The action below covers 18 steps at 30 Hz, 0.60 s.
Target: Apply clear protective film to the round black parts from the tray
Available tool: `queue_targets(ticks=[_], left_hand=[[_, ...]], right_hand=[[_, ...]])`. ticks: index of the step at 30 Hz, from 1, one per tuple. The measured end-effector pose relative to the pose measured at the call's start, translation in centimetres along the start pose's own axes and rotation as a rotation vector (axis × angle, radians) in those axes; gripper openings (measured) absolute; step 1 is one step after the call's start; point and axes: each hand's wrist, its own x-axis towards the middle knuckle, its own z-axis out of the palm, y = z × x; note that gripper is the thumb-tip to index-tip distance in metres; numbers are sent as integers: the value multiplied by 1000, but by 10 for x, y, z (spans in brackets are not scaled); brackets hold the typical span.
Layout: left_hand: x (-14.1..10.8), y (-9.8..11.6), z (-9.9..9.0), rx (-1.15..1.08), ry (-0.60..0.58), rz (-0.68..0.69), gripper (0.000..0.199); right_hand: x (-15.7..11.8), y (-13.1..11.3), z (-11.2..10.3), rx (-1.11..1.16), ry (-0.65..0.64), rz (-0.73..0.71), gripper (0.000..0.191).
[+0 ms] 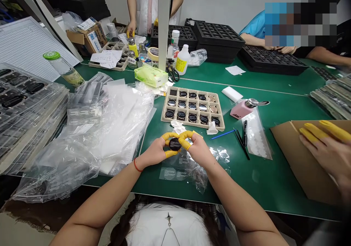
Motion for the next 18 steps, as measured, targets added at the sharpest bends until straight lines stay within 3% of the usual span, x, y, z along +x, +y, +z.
queue_targets(ticks=[18], left_hand=[[0, -1, 2, -59, -3, -11, 47]], right_hand=[[-1, 0, 3, -71, 50, -68, 7]])
